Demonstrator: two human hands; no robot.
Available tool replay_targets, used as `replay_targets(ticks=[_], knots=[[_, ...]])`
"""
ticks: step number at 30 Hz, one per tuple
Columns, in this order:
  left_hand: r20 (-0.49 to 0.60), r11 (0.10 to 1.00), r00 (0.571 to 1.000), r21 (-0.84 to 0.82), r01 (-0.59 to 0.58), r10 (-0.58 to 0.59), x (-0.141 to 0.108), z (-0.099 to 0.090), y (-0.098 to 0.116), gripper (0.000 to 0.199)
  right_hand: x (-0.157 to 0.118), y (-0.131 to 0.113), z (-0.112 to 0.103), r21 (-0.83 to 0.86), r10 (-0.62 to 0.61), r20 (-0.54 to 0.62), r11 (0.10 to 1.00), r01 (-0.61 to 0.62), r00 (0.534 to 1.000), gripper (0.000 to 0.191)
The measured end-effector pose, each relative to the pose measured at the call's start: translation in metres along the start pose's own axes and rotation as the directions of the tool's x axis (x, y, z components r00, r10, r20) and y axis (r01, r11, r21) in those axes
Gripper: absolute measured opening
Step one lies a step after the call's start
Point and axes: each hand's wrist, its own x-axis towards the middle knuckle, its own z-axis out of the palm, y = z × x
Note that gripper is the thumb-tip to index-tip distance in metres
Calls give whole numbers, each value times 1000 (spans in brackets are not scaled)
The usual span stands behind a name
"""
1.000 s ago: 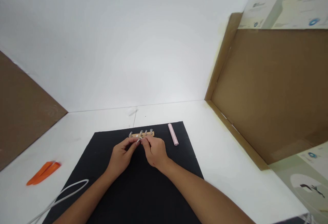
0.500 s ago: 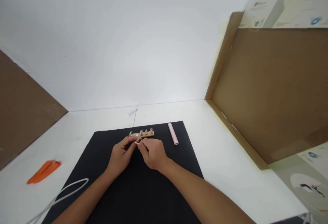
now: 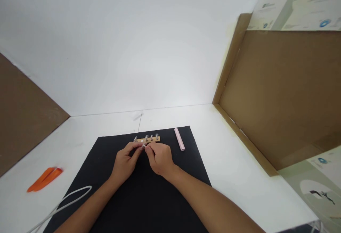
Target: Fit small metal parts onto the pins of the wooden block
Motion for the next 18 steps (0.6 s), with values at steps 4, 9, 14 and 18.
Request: replay_targets(ticks=[4,9,14,18], knots=[[-22,1000,1000,11,-1,1,1,-1,0,19,-1,-1,0,-48,-67,45,996,69,997,33],[-31,1000,999,22,-17,18,1,-1,2,18,-1,-1,0,-71,-81,39,994,84,996,33],[-22,997,997,25,-78,78,1,-2,3,16,0,-1,0,-50,8,-40,999,-10,999,33],[-25,997,997,26,-66,67,0,-2,3,16,1,0,1,-39,56,-69,998,-59,996,32]])
